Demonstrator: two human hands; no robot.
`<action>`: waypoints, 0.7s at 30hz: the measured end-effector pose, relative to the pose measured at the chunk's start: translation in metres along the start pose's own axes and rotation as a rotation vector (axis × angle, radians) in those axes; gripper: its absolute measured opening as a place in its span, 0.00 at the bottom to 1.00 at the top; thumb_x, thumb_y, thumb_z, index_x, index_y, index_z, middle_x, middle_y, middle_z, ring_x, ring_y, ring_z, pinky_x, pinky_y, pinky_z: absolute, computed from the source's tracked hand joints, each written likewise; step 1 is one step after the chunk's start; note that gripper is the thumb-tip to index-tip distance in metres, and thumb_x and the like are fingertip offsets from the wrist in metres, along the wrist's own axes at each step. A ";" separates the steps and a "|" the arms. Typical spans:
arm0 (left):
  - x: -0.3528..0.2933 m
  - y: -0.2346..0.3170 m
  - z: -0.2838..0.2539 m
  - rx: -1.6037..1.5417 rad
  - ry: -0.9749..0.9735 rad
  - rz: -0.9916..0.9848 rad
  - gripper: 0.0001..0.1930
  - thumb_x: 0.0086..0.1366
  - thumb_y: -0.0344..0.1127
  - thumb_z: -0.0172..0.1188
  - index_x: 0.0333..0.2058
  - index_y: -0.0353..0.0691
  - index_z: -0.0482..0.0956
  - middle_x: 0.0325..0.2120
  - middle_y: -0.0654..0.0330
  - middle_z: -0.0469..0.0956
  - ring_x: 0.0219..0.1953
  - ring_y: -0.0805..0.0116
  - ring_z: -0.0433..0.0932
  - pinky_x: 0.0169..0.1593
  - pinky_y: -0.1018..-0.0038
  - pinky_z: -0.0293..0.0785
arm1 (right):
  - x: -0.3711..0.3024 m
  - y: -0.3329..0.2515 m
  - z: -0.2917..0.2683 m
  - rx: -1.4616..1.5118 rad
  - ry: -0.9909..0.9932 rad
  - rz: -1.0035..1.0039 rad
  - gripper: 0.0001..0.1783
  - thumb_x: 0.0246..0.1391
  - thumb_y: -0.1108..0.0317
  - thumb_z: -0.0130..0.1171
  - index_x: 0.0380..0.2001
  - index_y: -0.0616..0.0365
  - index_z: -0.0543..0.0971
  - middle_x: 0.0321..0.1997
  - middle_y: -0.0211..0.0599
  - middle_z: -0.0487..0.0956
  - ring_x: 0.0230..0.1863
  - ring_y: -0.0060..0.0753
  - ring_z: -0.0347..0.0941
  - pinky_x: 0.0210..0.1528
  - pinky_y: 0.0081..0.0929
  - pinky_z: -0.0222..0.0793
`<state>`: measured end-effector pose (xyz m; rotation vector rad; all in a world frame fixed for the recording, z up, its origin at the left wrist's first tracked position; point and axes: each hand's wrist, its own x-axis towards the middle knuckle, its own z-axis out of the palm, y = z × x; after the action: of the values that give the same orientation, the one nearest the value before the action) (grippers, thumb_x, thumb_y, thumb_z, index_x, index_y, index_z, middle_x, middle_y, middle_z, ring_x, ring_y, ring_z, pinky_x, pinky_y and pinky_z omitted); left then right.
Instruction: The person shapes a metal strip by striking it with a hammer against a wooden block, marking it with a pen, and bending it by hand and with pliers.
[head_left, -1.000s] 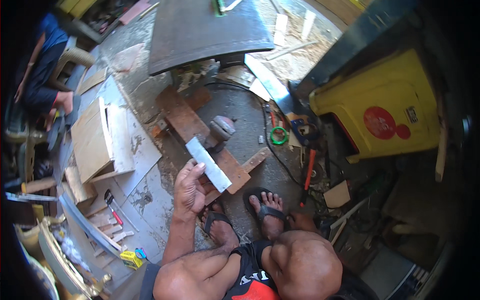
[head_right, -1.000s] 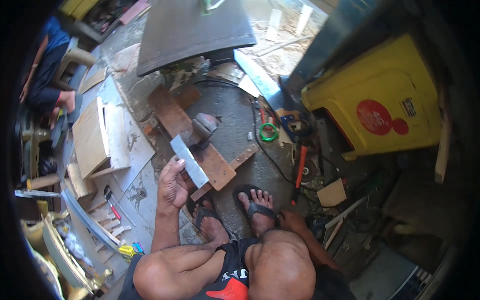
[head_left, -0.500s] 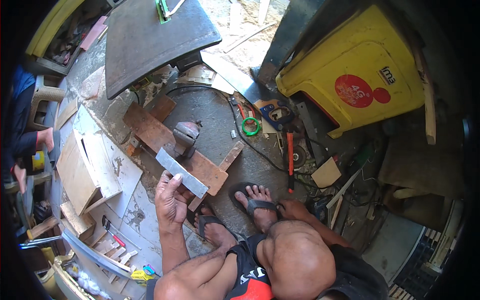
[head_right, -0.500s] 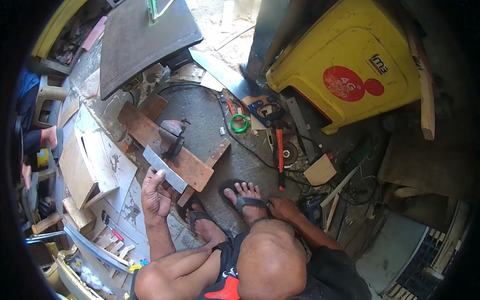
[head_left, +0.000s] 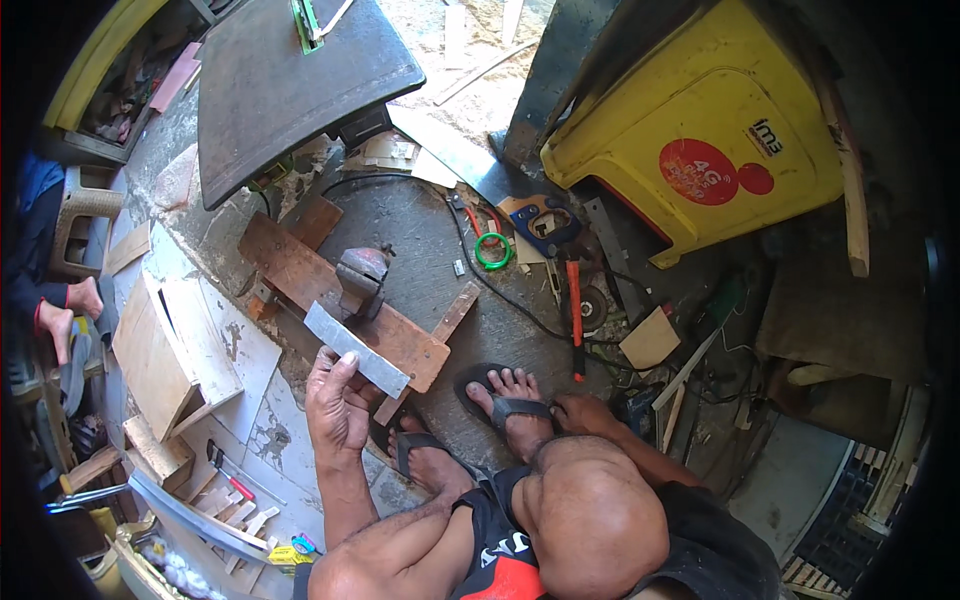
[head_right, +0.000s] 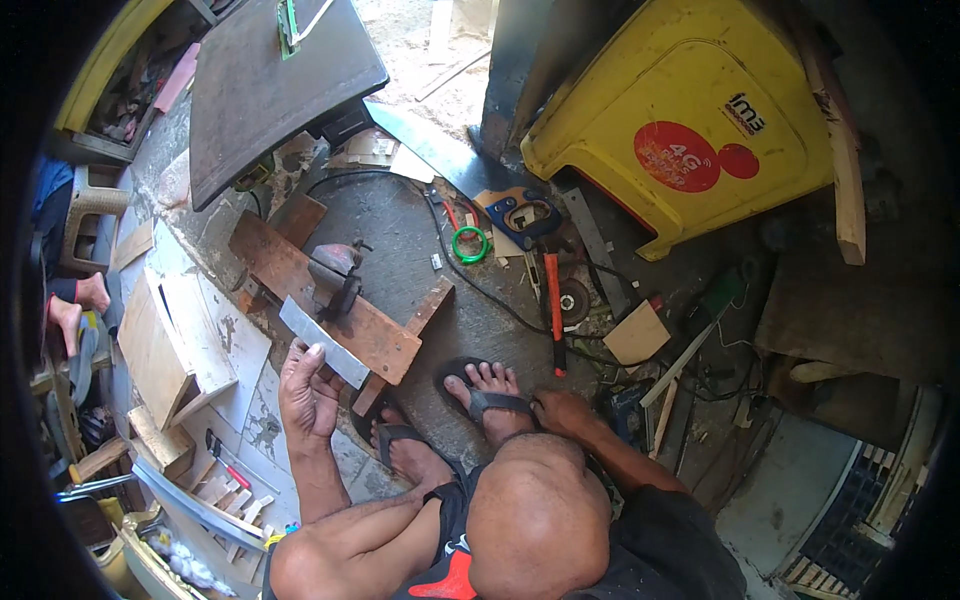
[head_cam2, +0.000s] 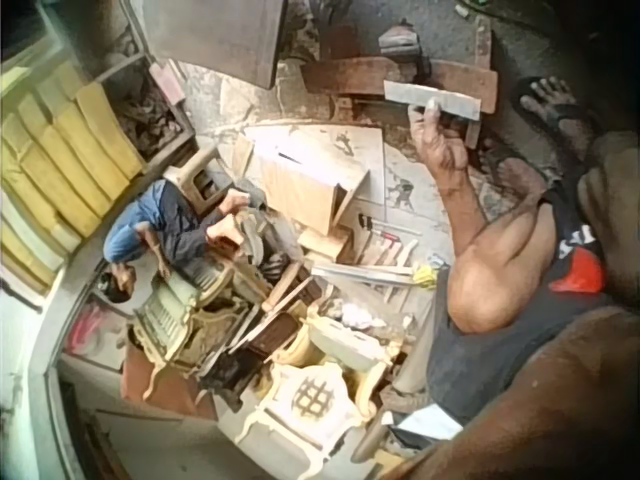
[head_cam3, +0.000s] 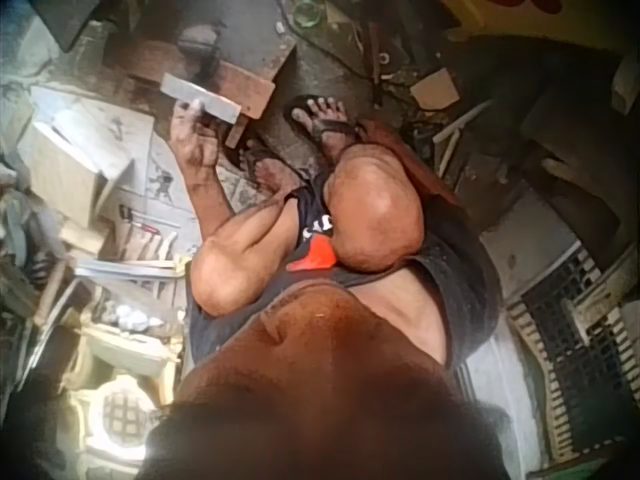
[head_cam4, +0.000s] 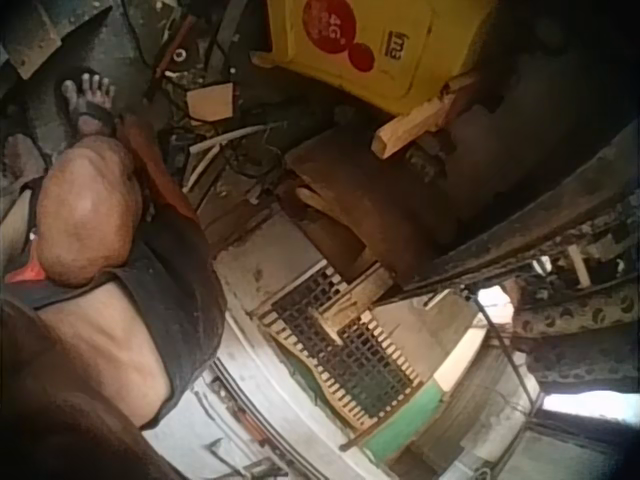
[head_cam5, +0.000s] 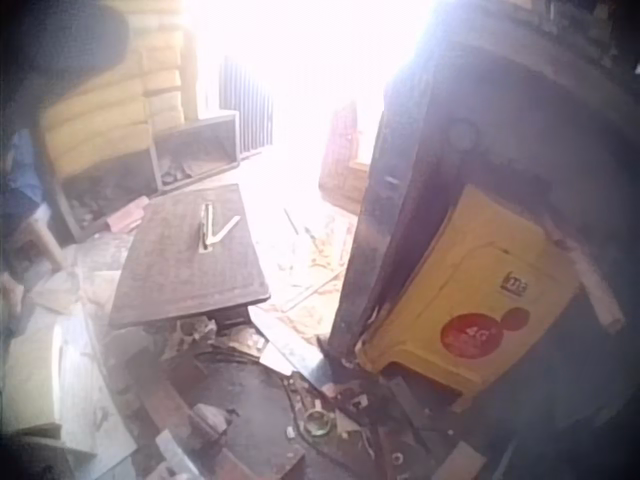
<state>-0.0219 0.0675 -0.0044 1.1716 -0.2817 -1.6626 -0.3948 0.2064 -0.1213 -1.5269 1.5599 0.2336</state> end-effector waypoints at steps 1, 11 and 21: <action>0.000 0.000 -0.001 -0.003 -0.004 -0.001 0.13 0.65 0.30 0.59 0.48 0.41 0.71 0.41 0.60 0.81 0.41 0.68 0.83 0.45 0.65 0.85 | 0.002 0.002 0.003 -0.001 -0.002 0.001 0.16 0.58 0.57 0.54 0.41 0.57 0.80 0.39 0.56 0.82 0.42 0.65 0.78 0.46 0.57 0.72; 0.000 0.000 -0.006 0.026 0.014 -0.003 0.12 0.66 0.30 0.58 0.48 0.43 0.71 0.43 0.63 0.80 0.43 0.69 0.82 0.48 0.66 0.81 | -0.007 0.024 0.033 0.024 -0.002 0.056 0.18 0.59 0.54 0.53 0.41 0.55 0.81 0.38 0.55 0.82 0.42 0.64 0.78 0.47 0.56 0.72; 0.007 -0.003 -0.002 0.074 0.042 -0.038 0.15 0.67 0.29 0.58 0.51 0.39 0.70 0.41 0.60 0.80 0.42 0.67 0.82 0.45 0.68 0.83 | -0.131 0.098 0.121 0.127 0.161 0.374 0.18 0.59 0.56 0.56 0.43 0.59 0.79 0.39 0.58 0.80 0.42 0.62 0.78 0.43 0.53 0.72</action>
<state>-0.0225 0.0639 -0.0114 1.2721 -0.2983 -1.6706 -0.4480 0.4016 -0.1421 -1.1715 1.9468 0.2205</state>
